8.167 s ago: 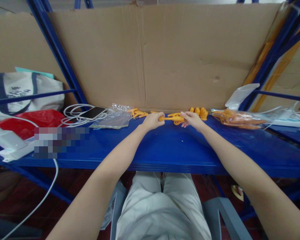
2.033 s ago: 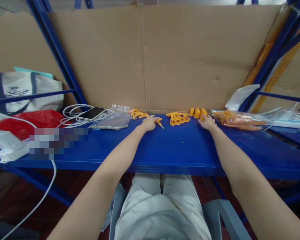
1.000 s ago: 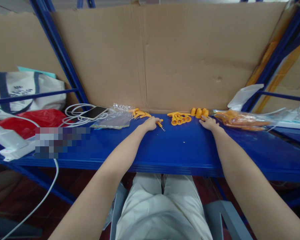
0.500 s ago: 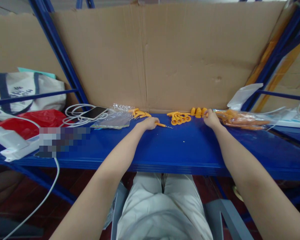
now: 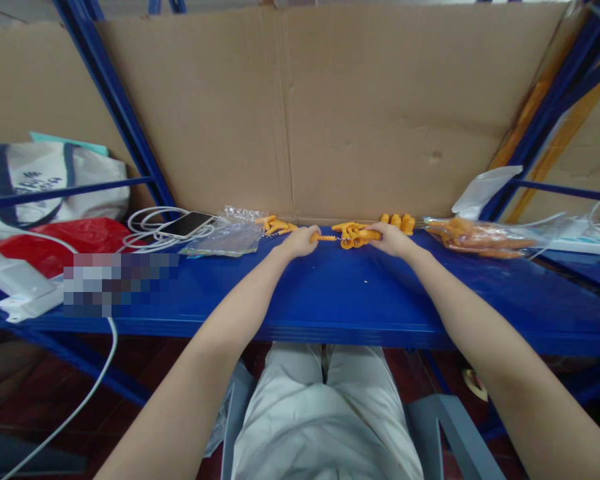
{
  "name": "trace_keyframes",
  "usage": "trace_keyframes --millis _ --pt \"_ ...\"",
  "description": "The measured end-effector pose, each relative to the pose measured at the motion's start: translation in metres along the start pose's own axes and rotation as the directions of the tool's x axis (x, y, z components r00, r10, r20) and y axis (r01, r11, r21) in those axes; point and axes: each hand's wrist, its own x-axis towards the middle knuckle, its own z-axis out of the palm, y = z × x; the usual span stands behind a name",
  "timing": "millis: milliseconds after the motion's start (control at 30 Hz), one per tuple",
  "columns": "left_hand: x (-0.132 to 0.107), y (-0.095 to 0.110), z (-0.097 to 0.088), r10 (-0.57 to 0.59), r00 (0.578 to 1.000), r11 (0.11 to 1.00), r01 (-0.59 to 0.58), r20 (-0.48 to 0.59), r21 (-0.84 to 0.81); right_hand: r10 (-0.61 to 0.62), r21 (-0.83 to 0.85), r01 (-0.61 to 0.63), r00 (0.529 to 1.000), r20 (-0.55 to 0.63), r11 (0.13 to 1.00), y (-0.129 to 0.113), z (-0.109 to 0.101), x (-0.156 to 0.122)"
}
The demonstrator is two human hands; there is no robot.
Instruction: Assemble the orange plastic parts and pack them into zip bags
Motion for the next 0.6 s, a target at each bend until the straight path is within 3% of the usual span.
trace_keyframes --millis 167,467,600 --pt "0.0016 -0.0002 0.0019 0.019 1.0 0.999 -0.02 -0.017 -0.027 -0.133 0.038 0.132 0.991 0.012 0.99 -0.0051 0.005 0.0025" --pt "-0.0006 0.0009 -0.0004 0.002 0.999 0.998 -0.004 -0.039 -0.06 -0.182 0.033 0.182 0.983 -0.003 0.983 -0.0034 0.0058 0.0025" --pt "0.0005 0.0029 -0.0008 0.029 0.997 0.988 -0.041 -0.075 -0.152 -0.197 0.043 0.197 0.98 -0.016 0.979 -0.0095 0.0065 0.0012"
